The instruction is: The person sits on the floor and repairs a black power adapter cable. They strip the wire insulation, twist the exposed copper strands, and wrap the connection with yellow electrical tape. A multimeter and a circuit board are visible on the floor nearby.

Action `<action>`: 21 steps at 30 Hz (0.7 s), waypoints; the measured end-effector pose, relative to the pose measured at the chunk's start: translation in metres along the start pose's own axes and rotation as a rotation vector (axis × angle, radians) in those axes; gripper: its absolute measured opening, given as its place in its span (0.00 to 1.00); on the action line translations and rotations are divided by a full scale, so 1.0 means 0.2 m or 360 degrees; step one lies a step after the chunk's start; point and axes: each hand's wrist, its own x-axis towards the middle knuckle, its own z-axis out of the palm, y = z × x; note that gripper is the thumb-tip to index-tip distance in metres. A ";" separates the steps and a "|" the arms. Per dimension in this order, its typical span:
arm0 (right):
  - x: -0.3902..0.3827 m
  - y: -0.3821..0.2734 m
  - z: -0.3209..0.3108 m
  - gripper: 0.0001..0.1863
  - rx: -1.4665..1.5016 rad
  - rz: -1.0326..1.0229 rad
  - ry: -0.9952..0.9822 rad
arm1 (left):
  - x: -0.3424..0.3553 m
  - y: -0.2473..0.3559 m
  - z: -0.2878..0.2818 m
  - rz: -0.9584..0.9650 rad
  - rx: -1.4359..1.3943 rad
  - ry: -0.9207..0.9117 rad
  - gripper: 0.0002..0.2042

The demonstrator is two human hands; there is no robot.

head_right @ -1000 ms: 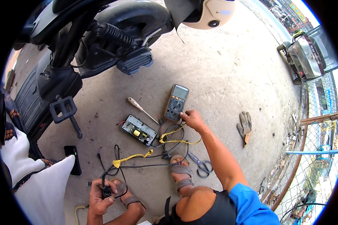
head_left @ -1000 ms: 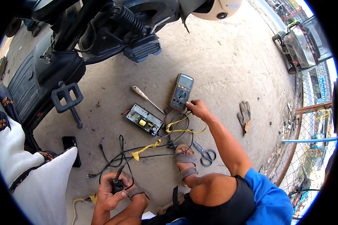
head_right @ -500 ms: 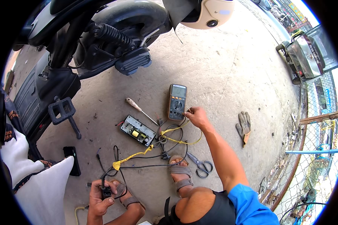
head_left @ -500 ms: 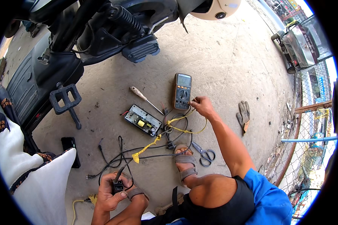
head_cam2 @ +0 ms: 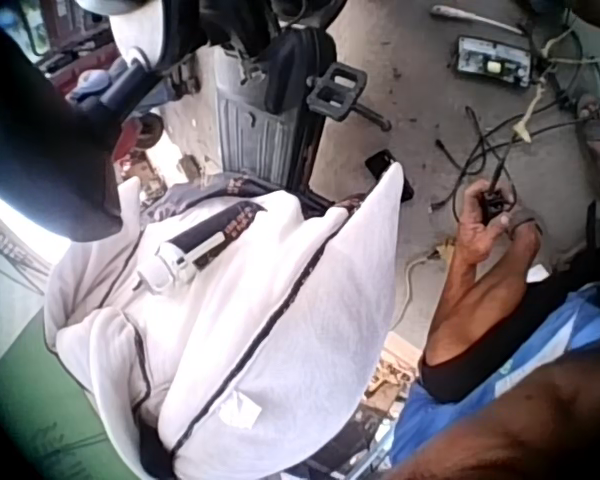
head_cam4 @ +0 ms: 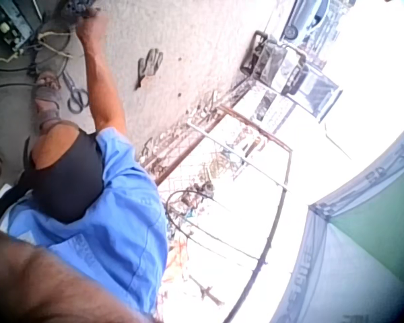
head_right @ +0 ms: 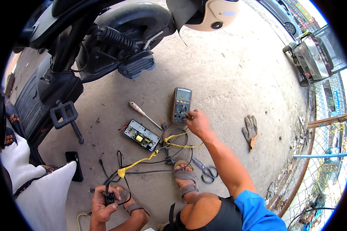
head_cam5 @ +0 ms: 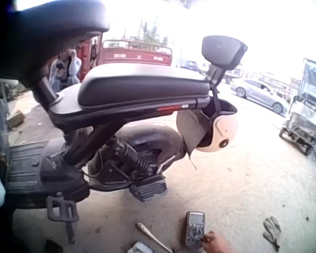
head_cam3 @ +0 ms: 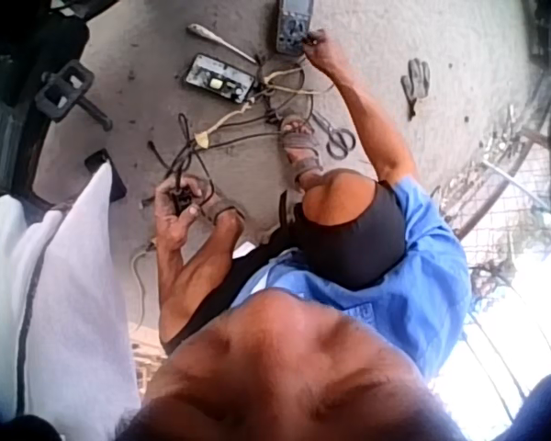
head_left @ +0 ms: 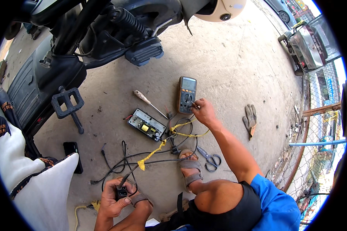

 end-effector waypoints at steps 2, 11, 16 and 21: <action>-0.01 -0.04 0.02 0.11 -0.0077 -0.0008 0.0006 | 0.01 -0.02 -0.02 0.0056 0.0063 -0.0020 0.27; 0.02 -0.08 0.10 0.15 -0.0300 0.0126 -0.0006 | -0.01 -0.03 -0.03 0.0078 0.0076 -0.0059 0.26; 0.06 0.00 0.12 0.18 -0.0181 0.0211 -0.0081 | -0.01 -0.04 -0.03 0.0106 0.0051 -0.0048 0.26; 0.09 -0.04 0.06 0.23 -0.0028 0.0554 -0.0172 | 0.00 0.00 -0.01 0.0058 0.0030 -0.0023 0.25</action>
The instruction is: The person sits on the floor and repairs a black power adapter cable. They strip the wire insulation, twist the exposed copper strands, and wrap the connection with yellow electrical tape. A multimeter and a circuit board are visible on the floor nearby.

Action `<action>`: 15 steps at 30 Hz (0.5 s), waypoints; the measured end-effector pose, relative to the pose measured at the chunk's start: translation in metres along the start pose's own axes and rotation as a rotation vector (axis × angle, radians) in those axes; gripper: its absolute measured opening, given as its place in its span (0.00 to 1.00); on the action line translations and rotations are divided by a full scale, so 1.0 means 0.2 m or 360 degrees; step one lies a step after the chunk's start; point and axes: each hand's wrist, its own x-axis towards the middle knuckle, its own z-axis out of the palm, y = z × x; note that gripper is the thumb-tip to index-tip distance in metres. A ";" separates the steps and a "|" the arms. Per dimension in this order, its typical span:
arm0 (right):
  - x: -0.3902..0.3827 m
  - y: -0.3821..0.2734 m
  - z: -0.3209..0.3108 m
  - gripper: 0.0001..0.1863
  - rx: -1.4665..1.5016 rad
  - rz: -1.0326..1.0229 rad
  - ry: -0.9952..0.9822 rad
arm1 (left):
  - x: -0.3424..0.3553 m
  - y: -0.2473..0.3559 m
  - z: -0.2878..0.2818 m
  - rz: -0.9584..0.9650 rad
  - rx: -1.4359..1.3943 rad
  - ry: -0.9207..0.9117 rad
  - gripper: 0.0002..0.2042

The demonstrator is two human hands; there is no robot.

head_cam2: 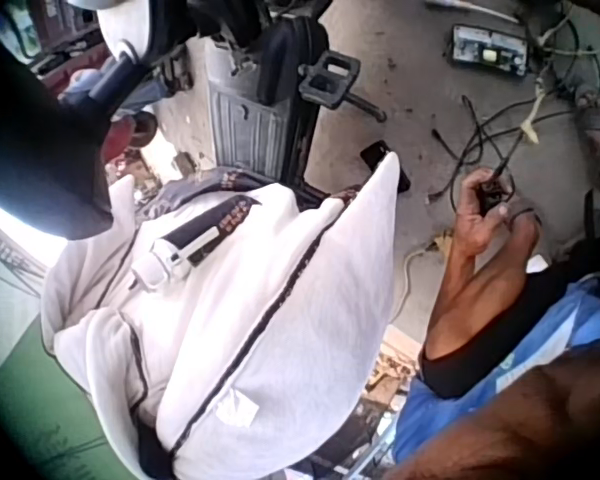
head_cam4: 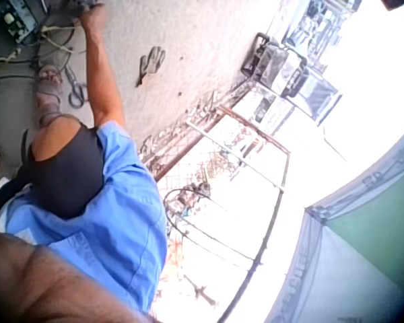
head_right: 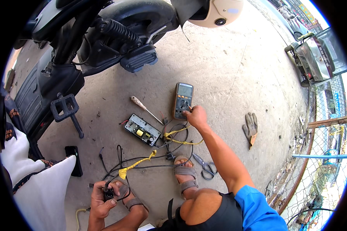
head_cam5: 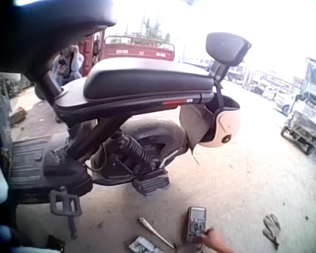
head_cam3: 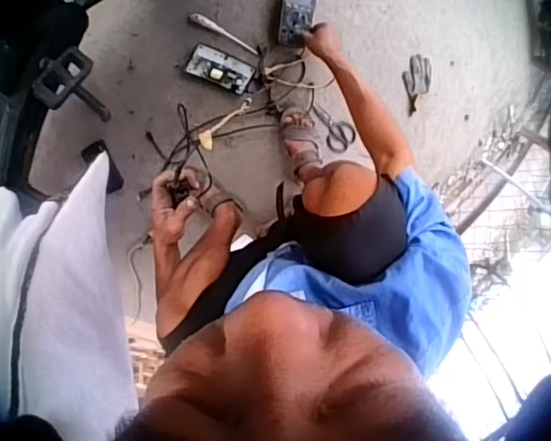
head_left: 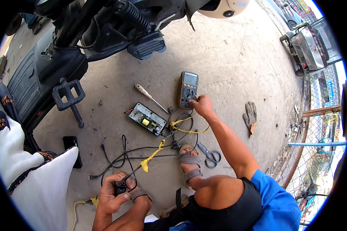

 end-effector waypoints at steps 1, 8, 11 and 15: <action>0.01 0.01 0.00 0.23 0.0004 0.0015 0.0013 | 0.00 0.00 0.00 0.0011 -0.0005 -0.0003 0.25; 0.06 0.10 0.03 0.23 0.0407 0.0136 -0.0073 | -0.01 -0.01 -0.01 0.0056 0.0020 0.0001 0.25; 0.11 0.23 0.06 0.23 0.0548 0.0203 -0.0051 | 0.00 0.00 0.00 0.0022 -0.0014 0.0002 0.25; 0.09 0.19 0.05 0.25 0.0341 0.0190 0.0038 | -0.01 -0.02 -0.02 0.0032 -0.0029 -0.0002 0.25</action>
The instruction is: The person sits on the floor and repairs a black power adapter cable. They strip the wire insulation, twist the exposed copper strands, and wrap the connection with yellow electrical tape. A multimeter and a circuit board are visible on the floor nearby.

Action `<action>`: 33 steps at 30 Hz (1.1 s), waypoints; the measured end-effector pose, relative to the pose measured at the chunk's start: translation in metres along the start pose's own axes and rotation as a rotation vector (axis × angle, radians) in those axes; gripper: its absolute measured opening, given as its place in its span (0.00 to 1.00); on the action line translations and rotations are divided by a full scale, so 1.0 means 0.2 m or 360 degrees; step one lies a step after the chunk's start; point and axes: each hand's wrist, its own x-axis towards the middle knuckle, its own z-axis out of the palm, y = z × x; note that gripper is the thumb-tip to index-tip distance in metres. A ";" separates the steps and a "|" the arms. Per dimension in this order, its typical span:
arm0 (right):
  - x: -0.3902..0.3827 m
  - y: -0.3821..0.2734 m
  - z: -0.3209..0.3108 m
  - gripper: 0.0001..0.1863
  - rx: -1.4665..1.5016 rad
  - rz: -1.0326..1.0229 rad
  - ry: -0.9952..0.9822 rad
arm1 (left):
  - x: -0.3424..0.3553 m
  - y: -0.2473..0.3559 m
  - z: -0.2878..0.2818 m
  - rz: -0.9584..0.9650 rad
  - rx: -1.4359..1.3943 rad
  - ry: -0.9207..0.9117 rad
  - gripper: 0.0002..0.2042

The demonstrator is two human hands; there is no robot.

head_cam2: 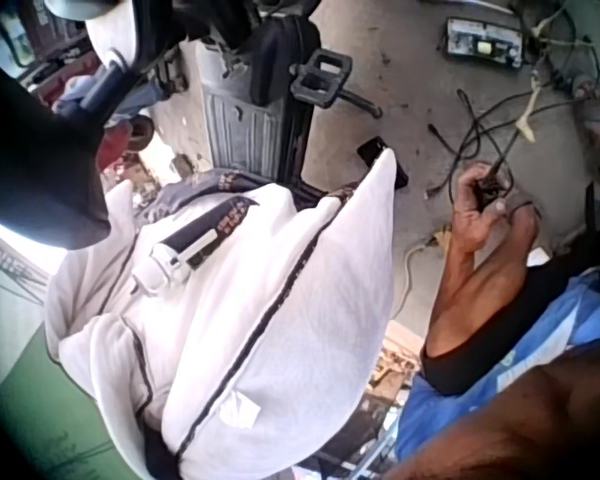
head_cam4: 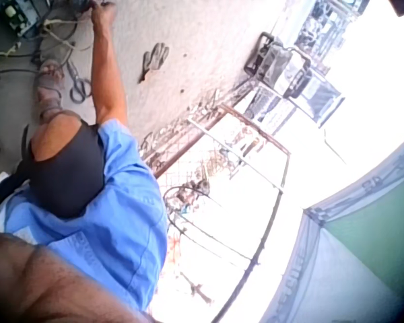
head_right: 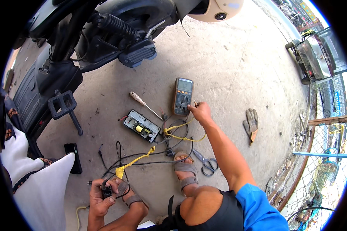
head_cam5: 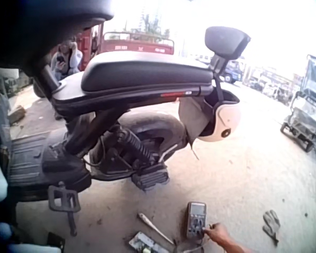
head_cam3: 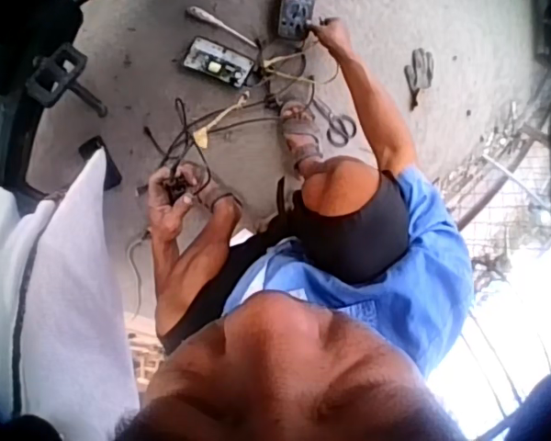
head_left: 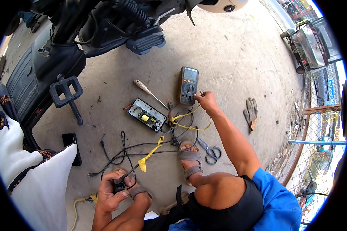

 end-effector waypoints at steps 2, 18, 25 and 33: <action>-0.01 -0.03 0.00 0.26 -0.0094 -0.0017 0.0053 | 0.00 -0.01 0.00 0.0023 0.0021 -0.0002 0.25; -0.10 -0.09 0.00 0.26 -0.0252 0.0007 0.0086 | 0.01 0.02 0.00 -0.0018 0.0021 -0.0017 0.25; -0.07 -0.05 0.00 0.26 -0.0192 -0.0004 0.0117 | 0.02 0.02 0.02 0.0020 0.0018 -0.0039 0.25; -0.25 -0.27 -0.10 0.24 -0.0137 -0.0274 0.0284 | 0.02 0.03 0.00 0.0080 0.0025 -0.0097 0.21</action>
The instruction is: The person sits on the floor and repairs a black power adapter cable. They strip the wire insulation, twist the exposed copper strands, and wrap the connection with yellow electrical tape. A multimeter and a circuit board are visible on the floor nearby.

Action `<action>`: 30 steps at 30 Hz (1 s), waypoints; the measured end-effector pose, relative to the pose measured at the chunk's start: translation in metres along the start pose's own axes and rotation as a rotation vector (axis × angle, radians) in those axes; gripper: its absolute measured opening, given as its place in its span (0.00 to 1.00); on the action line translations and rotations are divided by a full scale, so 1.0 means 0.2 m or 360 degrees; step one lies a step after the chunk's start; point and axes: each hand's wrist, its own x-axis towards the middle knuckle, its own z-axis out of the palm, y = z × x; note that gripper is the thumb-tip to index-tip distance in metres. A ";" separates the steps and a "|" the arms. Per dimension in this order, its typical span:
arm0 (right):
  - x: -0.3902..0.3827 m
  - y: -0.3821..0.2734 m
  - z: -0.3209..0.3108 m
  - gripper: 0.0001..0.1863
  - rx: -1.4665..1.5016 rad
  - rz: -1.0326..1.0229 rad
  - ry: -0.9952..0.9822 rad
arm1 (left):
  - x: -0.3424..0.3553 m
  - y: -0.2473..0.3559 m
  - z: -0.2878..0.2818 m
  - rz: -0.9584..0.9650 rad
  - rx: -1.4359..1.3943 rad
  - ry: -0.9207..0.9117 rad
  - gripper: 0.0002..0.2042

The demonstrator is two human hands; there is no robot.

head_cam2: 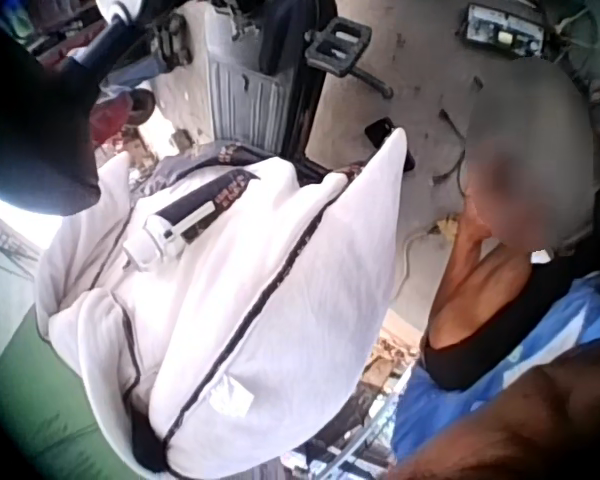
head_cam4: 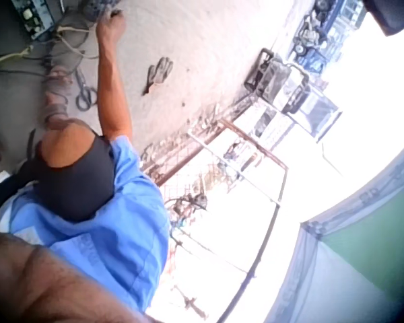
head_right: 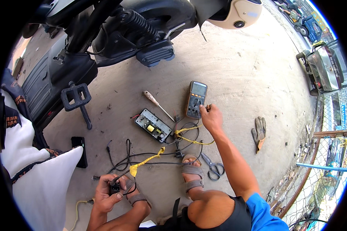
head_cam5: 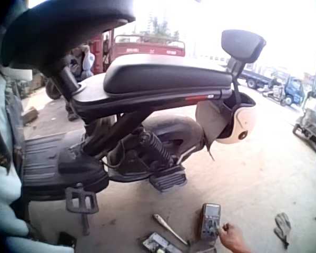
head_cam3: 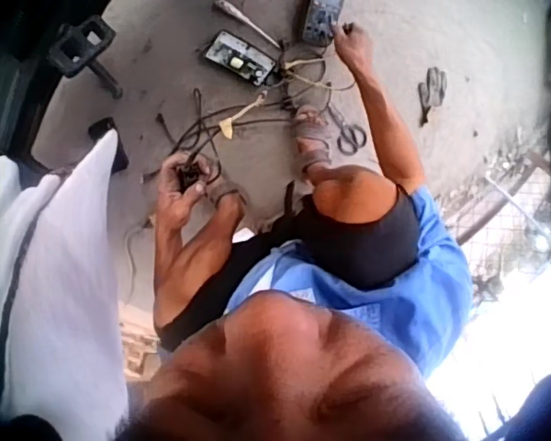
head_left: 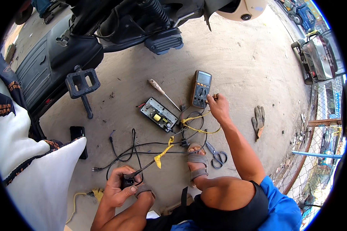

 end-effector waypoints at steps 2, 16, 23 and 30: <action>-0.10 -0.17 -0.09 0.19 0.0288 -0.0079 -0.0356 | 0.00 -0.01 -0.02 -0.0061 -0.0002 -0.0022 0.21; -0.56 -0.92 -0.45 0.36 0.1043 -0.1239 -0.1542 | -0.01 0.00 0.00 -0.0200 0.0039 -0.0030 0.22; -0.71 -1.05 -0.40 0.16 0.0912 -0.1727 -0.1467 | 0.01 0.01 0.01 -0.0246 0.0155 -0.0048 0.22; -0.74 -1.06 -0.33 0.07 0.1067 -0.1605 -0.1598 | 0.01 0.03 0.00 -0.0302 0.0100 -0.0050 0.27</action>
